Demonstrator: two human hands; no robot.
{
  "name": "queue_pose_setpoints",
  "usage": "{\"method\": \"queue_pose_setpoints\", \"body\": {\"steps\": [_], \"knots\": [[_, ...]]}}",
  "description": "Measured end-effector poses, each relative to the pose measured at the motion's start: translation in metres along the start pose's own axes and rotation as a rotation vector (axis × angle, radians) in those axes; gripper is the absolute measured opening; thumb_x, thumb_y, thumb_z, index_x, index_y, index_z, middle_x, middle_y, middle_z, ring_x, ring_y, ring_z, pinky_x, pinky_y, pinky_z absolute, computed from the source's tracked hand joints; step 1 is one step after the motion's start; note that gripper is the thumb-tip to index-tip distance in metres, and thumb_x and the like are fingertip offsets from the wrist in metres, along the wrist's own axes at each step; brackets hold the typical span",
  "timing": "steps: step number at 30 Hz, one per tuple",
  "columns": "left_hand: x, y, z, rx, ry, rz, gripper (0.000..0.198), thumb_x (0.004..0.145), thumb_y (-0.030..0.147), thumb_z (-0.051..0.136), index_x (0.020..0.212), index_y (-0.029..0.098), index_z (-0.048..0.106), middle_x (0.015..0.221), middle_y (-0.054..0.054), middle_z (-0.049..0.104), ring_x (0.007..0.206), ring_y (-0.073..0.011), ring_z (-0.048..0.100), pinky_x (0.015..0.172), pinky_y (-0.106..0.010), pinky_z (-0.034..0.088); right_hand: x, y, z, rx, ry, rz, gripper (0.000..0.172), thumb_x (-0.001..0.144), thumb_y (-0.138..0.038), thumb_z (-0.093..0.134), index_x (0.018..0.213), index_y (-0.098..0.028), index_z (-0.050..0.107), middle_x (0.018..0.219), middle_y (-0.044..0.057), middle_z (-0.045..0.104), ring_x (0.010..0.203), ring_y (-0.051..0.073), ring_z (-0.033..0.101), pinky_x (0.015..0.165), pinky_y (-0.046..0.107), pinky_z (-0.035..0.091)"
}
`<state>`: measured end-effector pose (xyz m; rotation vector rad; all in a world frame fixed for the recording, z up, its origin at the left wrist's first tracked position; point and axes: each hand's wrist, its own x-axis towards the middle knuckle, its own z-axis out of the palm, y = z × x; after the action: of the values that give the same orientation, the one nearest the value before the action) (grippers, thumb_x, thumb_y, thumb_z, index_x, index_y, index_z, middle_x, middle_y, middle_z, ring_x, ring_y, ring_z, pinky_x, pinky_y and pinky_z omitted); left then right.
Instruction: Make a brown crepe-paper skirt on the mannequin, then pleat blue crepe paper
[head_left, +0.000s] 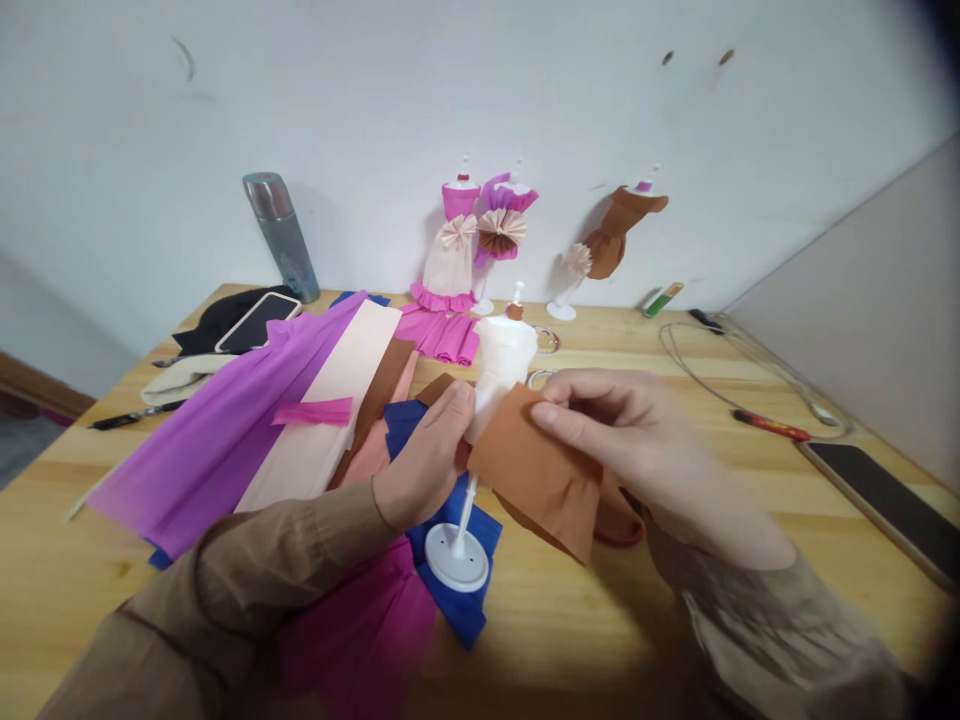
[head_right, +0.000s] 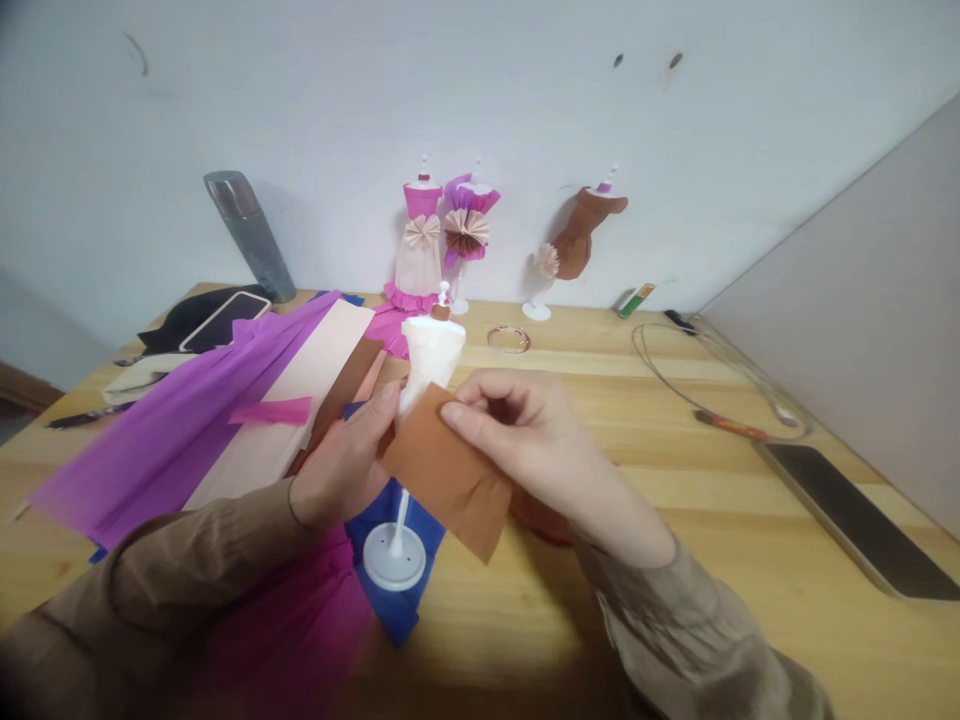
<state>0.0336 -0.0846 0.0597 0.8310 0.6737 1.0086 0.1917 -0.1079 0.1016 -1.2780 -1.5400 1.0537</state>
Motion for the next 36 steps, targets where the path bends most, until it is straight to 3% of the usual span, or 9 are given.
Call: {"method": "queue_pose_setpoints", "body": {"steps": [4, 8, 14, 19, 23, 27, 31, 36], "knots": [[0.0, -0.002, -0.003, -0.052, -0.066, -0.049, 0.03, 0.083, 0.05, 0.063, 0.085, 0.02, 0.058, 0.076, -0.003, 0.065, 0.086, -0.0237, 0.067, 0.075, -0.034, 0.053, -0.003, -0.001, -0.014, 0.129, -0.025, -0.018, 0.025, 0.072, -0.042, 0.077, 0.063, -0.022, 0.064, 0.065, 0.002, 0.058, 0.061, 0.016, 0.053, 0.055, 0.028, 0.044], [0.0, -0.001, -0.006, -0.094, -0.114, -0.062, 0.032, 0.08, 0.045, 0.068, 0.096, 0.02, 0.056, 0.079, -0.001, 0.062, 0.069, -0.0164, 0.063, 0.064, -0.029, 0.051, -0.004, -0.004, -0.017, 0.226, -0.076, 0.011, 0.017, 0.072, -0.035, 0.078, 0.067, -0.022, 0.068, 0.067, 0.003, 0.062, 0.061, 0.015, 0.055, 0.056, 0.028, 0.047], [-0.006, 0.007, -0.003, 0.052, -0.147, -0.017, 0.055, 0.069, 0.046, 0.078, 0.107, 0.013, 0.056, 0.083, -0.003, 0.059, 0.07, -0.0129, 0.057, 0.063, -0.025, 0.049, -0.009, -0.009, -0.013, 0.328, -0.09, 0.096, 0.013, 0.068, -0.032, 0.075, 0.065, -0.021, 0.068, 0.06, 0.002, 0.059, 0.051, 0.013, 0.051, 0.045, 0.025, 0.039], [-0.007, 0.007, -0.005, 0.194, -0.134, 0.061, 0.053, 0.066, 0.042, 0.08, 0.102, 0.014, 0.053, 0.082, -0.001, 0.058, 0.068, -0.0118, 0.055, 0.06, -0.025, 0.047, -0.016, -0.005, -0.016, 0.299, -0.116, 0.089, 0.017, 0.074, -0.036, 0.071, 0.07, -0.02, 0.068, 0.061, 0.002, 0.057, 0.051, 0.013, 0.048, 0.044, 0.024, 0.035], [-0.005, 0.005, -0.009, 0.326, -0.106, 0.137, 0.05, 0.069, 0.035, 0.079, 0.105, 0.017, 0.049, 0.085, 0.001, 0.054, 0.072, -0.0109, 0.051, 0.061, -0.023, 0.043, -0.018, -0.005, -0.012, 0.332, -0.109, 0.087, 0.014, 0.08, -0.03, 0.065, 0.071, -0.019, 0.064, 0.061, 0.0, 0.055, 0.052, 0.012, 0.048, 0.045, 0.023, 0.035], [-0.004, 0.005, -0.009, 0.464, -0.069, 0.191, 0.04, 0.075, 0.033, 0.074, 0.103, 0.017, 0.051, 0.089, 0.0, 0.051, 0.073, -0.0107, 0.048, 0.062, -0.023, 0.041, -0.016, -0.006, -0.006, 0.175, -0.089, 0.044, 0.018, 0.085, -0.029, 0.058, 0.071, -0.019, 0.059, 0.061, -0.002, 0.049, 0.052, 0.009, 0.042, 0.046, 0.022, 0.031], [-0.007, 0.001, -0.009, 0.372, -0.088, 0.168, 0.027, 0.092, 0.046, 0.052, 0.102, 0.021, 0.051, 0.089, -0.001, 0.052, 0.074, -0.0126, 0.05, 0.063, -0.025, 0.044, -0.012, -0.004, 0.002, -0.102, 0.012, -0.123, 0.029, 0.086, -0.03, 0.056, 0.061, -0.019, 0.05, 0.058, -0.002, 0.044, 0.055, 0.011, 0.041, 0.05, 0.024, 0.032], [-0.01, -0.001, -0.007, 0.362, -0.014, 0.214, 0.022, 0.096, 0.04, 0.045, 0.087, 0.022, 0.05, 0.085, -0.001, 0.051, 0.081, -0.014, 0.05, 0.08, -0.028, 0.047, -0.008, 0.001, 0.012, -0.227, 0.112, -0.202, 0.029, 0.084, -0.026, 0.055, 0.057, -0.02, 0.046, 0.056, -0.003, 0.043, 0.054, 0.011, 0.04, 0.051, 0.025, 0.032]]}}
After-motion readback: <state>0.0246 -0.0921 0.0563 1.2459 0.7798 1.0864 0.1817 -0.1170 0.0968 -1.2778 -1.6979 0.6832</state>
